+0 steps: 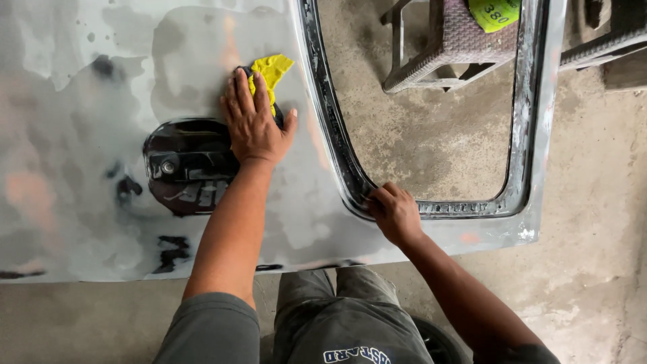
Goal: The person sands the surface and edges of a car door using sandpaper and water.
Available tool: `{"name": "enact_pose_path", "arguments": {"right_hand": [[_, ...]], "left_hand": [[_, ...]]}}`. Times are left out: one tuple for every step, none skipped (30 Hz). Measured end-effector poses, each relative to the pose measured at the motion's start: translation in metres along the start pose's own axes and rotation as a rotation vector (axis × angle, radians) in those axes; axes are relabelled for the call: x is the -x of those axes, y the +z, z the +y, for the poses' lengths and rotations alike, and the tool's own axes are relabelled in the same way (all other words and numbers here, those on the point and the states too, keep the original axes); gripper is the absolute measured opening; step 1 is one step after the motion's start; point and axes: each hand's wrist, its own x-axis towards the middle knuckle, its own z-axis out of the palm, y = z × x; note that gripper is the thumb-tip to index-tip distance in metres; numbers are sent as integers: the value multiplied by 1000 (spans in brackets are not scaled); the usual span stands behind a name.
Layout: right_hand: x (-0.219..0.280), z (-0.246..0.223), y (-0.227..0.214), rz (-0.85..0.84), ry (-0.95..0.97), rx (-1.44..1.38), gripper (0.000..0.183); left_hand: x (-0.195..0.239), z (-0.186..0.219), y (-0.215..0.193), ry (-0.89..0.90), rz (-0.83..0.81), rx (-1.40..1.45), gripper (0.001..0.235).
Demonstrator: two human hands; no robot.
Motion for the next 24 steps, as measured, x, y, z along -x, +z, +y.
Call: {"name": "enact_pose_path", "arguments": {"right_hand": [[-11,-5,7,-2,3,-1,16],[-20,-8,14,70,-27,-8,15],[-30,-12,20,141,-58,-14,15],[-42,-20,21,144,-63,-21,15],[-54,-29,22,185,-32,-60,16],[-61,-37,21,224,8,-97,18],[-54,-34,24,224,14,-101,18],[-47,-29,23,192,24,-74,15],[-39,-25,22,160,33,-48,12],[-29,-22,14,160,28,-49,12],[-19,-19,5,95,11,-34,12],[-9,-15,-4,31,-4,-16,15],[-8,-12,-4,32,-6,-15,15],[-5,-9,-4,31,3,-22,15],[-2,-5,-5,31,13,-29,16],[-10,-9,1,31,15,-27,16],[-18,-12,8,71,19,-54,14],[-27,-17,15,112,19,-84,12],[-36,-25,17,114,17,-85,12],[-45,-33,19,167,32,-91,15],[-54,-41,21,221,47,-96,17],[-46,-37,22,223,56,-94,17],[-37,-34,24,187,61,-78,16],[-34,-30,24,153,55,-60,14]], "left_hand": [[1,-1,1,1,-3,0,94],[1,0,3,8,15,13,93],[2,1,5,16,33,25,93],[1,0,3,17,37,17,93],[-1,-2,0,12,24,1,93],[0,-1,-1,11,3,-9,94],[0,-2,-1,15,-2,-11,94],[0,0,1,15,10,3,94],[-1,2,2,14,22,17,94],[0,1,2,12,25,15,94],[0,0,1,6,24,10,94],[0,-1,1,1,22,8,94],[0,-1,1,1,25,9,94],[0,-1,1,3,23,2,95],[0,0,2,5,21,-5,95],[0,1,2,6,20,-3,95],[0,1,2,5,20,5,95],[-1,0,0,4,22,10,95],[-1,0,0,5,24,8,95],[-1,-1,-1,5,17,-6,95],[-2,-2,-1,5,9,-19,94],[-1,0,0,11,4,-15,94],[1,1,1,15,13,-1,93],[0,1,1,13,31,11,93]]}}
